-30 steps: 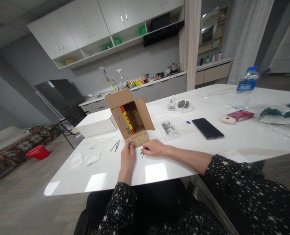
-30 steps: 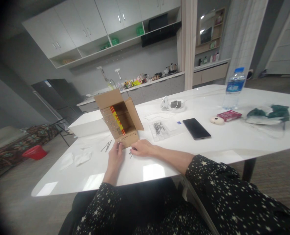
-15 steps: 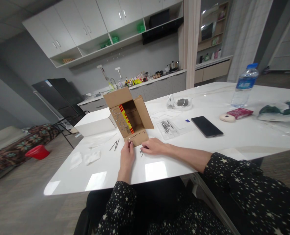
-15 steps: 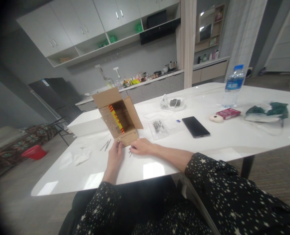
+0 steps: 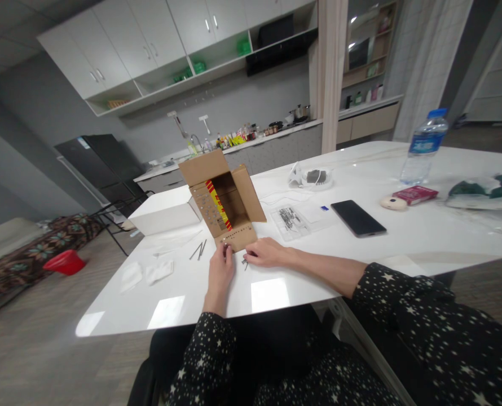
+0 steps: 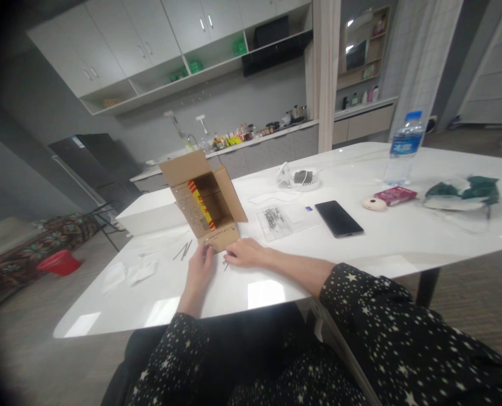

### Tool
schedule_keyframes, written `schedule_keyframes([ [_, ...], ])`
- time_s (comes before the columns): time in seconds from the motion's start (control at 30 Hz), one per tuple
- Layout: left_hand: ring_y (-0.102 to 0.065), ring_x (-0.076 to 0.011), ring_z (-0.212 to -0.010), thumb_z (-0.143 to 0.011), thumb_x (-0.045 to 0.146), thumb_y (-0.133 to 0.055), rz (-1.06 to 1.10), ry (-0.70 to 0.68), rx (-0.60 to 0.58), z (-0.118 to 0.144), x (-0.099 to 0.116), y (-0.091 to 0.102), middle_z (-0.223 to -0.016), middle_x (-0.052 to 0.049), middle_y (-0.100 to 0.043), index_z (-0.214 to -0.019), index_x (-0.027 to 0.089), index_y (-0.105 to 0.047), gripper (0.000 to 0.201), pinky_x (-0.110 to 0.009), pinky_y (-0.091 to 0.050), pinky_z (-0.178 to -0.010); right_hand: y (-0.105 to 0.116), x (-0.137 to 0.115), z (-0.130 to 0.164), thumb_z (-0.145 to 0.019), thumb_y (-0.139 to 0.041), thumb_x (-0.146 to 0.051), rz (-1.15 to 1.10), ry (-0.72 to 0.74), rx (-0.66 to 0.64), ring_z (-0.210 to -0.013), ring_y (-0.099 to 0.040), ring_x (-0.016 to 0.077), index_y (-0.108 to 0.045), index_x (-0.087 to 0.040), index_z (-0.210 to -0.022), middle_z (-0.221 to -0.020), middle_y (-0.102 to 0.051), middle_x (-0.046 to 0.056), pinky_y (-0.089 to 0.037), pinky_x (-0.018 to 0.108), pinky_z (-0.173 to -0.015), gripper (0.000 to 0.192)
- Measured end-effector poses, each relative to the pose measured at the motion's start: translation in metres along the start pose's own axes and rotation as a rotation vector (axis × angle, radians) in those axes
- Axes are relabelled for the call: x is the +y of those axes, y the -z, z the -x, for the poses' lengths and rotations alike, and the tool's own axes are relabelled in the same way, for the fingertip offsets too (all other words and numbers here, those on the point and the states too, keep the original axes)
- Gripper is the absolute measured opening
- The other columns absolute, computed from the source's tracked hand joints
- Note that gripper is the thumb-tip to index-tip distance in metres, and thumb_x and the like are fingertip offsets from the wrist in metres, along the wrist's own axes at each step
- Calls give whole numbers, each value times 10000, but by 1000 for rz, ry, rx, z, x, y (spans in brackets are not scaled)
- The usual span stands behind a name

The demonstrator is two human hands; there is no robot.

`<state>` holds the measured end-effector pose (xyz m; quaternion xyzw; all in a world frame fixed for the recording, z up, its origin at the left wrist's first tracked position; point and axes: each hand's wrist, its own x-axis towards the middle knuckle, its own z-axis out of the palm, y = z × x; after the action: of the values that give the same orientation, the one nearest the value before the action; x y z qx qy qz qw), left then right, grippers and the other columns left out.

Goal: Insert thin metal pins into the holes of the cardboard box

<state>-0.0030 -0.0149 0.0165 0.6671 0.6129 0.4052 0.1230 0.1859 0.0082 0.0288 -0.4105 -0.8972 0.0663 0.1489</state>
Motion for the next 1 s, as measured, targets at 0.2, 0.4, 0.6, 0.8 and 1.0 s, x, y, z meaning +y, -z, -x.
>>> schedule_keyframes([
  [0.2, -681, -245, -993, -935, 305, -441, -8, -11, 2, 0, -1, 0, -1077, -98, -728, -1074, 216, -602, 231, -393, -513, -876, 1, 0, 0, -967, -403, -438, -5, -2, -6, -789, -657, 193, -710, -203, -889, -882, -748, 64, -313, 267, -615, 394],
  [0.4, -687, -239, -939, -934, 343, -450, -18, -5, -20, 1, -1, 0, -1027, -89, -731, -1055, 217, -607, 235, -377, -515, -838, 3, -2, 1, -971, -409, -430, -5, -5, -19, -799, -658, 196, -715, -203, -901, -887, -749, 65, -329, 264, -633, 387],
  [0.6, -683, -230, -907, -928, 350, -452, 3, -16, -26, 0, -2, -1, -993, -81, -730, -1017, 215, -618, 231, -366, -516, -813, 7, -3, 3, -973, -418, -424, -7, -13, -31, -810, -661, 202, -713, -200, -904, -896, -748, 70, -329, 269, -633, 376],
  [0.8, -674, -226, -907, -921, 362, -457, 21, -13, -48, 0, -3, -1, -1004, -82, -723, -998, 212, -616, 232, -365, -509, -811, 7, -3, 2, -971, -421, -426, -17, -17, -36, -812, -660, 203, -716, -195, -913, -901, -749, 75, -335, 272, -637, 379],
  [1.0, -665, -219, -896, -912, 373, -467, 23, 6, -70, 1, -1, 0, -973, -69, -719, -967, 212, -617, 227, -348, -498, -793, 4, -1, 1, -969, -423, -437, -15, -19, -28, -801, -657, 197, -717, -203, -912, -892, -748, 66, -336, 265, -638, 380],
])
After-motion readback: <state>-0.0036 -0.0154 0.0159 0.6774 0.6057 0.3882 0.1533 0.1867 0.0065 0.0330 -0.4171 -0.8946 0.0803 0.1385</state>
